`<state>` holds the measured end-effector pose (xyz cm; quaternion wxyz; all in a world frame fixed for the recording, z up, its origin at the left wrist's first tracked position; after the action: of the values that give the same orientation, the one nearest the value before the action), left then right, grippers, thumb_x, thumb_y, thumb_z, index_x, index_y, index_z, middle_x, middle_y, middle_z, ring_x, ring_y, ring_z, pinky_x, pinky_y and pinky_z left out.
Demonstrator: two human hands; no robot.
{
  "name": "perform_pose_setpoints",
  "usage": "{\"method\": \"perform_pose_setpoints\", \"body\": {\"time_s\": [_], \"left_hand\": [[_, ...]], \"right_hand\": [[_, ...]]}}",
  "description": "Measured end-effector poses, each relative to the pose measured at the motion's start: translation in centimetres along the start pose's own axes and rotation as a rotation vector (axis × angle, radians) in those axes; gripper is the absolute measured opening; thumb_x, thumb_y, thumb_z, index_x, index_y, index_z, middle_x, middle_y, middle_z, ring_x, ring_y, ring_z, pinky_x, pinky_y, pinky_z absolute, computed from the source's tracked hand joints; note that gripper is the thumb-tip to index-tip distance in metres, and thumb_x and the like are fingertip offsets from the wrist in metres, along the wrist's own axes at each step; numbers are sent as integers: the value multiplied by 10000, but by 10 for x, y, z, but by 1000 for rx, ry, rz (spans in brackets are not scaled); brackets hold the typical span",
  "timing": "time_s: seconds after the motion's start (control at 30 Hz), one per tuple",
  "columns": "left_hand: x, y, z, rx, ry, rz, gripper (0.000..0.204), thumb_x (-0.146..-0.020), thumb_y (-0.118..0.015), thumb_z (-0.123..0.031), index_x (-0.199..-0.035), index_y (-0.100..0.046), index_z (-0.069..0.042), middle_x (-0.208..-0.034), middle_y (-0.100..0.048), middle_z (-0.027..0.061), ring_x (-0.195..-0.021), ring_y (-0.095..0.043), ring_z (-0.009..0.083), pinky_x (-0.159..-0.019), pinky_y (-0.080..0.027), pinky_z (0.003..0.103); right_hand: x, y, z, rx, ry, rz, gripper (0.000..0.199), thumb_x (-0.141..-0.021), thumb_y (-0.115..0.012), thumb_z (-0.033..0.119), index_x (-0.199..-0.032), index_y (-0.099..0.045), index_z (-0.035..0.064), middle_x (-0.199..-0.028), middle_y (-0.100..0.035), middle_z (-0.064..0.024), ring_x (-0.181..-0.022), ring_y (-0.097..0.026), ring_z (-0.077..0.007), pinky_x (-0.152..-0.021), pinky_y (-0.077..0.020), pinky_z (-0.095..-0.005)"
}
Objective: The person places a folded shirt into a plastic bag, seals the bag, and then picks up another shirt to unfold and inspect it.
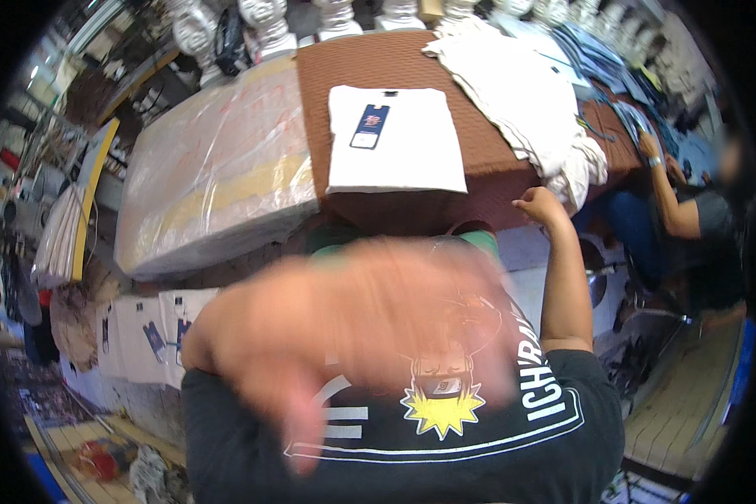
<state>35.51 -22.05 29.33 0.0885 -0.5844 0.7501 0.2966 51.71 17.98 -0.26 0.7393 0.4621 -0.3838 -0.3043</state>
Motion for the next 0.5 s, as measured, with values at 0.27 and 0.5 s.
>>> {"method": "perform_pose_setpoints", "body": {"time_s": [0.27, 0.5], "left_hand": [[-10, -9, -28, -143, -359, 277, 446, -874, -549, -353, -1149, -569, -3, -1189, -564, 171, -1140, -505, 304, -968, -373, 391], [-4, 25, -15, -245, -337, 228, 433, -842, -590, -348, -1104, -592, -4, -1185, -566, 168, -1139, -501, 332, -961, -371, 435]], "right_hand": [[8, 94, 130, -144, 236, -213, 286, -808, -648, 263, -869, -654, -16, -671, -641, -124, -595, -616, -182, -597, -487, -315], [-11, 101, 228, -361, 615, -262, 275, -807, -660, 254, -914, -656, 2, -639, -606, -101, -577, -549, -144, -559, -444, -290]]}}
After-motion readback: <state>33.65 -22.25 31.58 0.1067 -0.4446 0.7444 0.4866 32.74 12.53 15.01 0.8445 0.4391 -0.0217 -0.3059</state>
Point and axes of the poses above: each hand's wrist, its own x-axis away from the middle knuckle, its own y-axis out of the back of the hand, z = x × y, the point moved 6 cm from there along -x, towards the middle knuckle
